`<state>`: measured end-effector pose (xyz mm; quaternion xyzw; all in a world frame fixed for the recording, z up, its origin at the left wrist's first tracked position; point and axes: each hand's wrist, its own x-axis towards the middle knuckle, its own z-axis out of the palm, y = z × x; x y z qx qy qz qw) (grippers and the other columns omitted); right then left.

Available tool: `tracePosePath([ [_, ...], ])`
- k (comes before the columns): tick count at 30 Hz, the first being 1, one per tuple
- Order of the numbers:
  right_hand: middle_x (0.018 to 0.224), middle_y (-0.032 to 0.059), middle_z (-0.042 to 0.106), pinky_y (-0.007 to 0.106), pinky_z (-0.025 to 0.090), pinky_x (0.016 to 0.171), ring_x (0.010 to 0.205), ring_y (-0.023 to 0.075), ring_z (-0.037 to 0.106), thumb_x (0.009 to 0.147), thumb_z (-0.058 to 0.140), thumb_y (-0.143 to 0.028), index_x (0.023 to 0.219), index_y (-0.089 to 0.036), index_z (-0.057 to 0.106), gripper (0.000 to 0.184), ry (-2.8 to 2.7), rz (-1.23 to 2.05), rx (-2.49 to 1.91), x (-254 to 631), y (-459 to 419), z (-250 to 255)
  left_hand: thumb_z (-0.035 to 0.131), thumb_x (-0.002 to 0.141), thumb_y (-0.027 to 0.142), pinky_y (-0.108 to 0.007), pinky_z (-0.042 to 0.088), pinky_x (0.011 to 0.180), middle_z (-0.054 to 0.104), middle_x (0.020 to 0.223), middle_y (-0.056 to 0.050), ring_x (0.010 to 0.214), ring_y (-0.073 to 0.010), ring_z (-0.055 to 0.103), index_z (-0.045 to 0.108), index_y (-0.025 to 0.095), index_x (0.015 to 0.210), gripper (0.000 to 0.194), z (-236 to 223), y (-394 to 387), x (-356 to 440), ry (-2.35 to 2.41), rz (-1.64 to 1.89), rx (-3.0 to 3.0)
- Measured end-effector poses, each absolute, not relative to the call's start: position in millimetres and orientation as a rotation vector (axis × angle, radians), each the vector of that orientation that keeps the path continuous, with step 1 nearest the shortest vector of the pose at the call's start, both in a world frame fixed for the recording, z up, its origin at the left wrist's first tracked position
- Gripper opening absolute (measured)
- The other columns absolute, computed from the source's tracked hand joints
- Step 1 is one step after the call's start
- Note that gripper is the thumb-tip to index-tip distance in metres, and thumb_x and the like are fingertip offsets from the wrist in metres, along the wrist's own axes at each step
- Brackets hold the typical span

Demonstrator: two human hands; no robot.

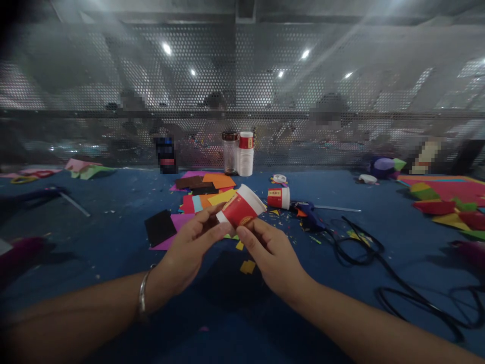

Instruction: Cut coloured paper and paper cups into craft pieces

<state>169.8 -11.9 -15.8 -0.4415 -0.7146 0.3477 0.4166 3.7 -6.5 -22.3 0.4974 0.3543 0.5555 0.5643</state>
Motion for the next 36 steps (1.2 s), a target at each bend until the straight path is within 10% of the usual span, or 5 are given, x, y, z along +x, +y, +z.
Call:
tracePosePath([
  [8, 0.058, -0.0052, 0.039, 0.022, 0.031, 0.04, 0.047, 0.009, 0.035, 0.093, 0.047, -0.053, 0.07, -0.021, 0.049, 0.039, -1.786, 0.914, -1.143, 170.2, -11.8, -17.4, 0.074, 0.078, 0.028, -0.035, 0.047, 0.096, 0.072, 0.111, -0.008, 0.101, -0.0195, 0.065, 0.067, 0.018, 0.111, 0.036, -19.7, -4.7, 4.0, 0.736, 1.293, 1.121],
  [36, 0.057, -0.005, 0.044, 0.023, 0.032, 0.043, 0.048, 0.01, 0.038, 0.094, 0.046, -0.052, 0.07, -0.021, 0.051, 0.04, -1.814, 0.82, -1.114, 170.8, -12.2, -18.9, 0.074, 0.078, 0.036, -0.043, 0.051, 0.097, 0.065, 0.128, -0.014, 0.109, -0.0255, 0.065, 0.054, 0.017, 0.136, 0.064, -23.3, -8.0, 0.6, 0.946, 1.32, 1.383],
])
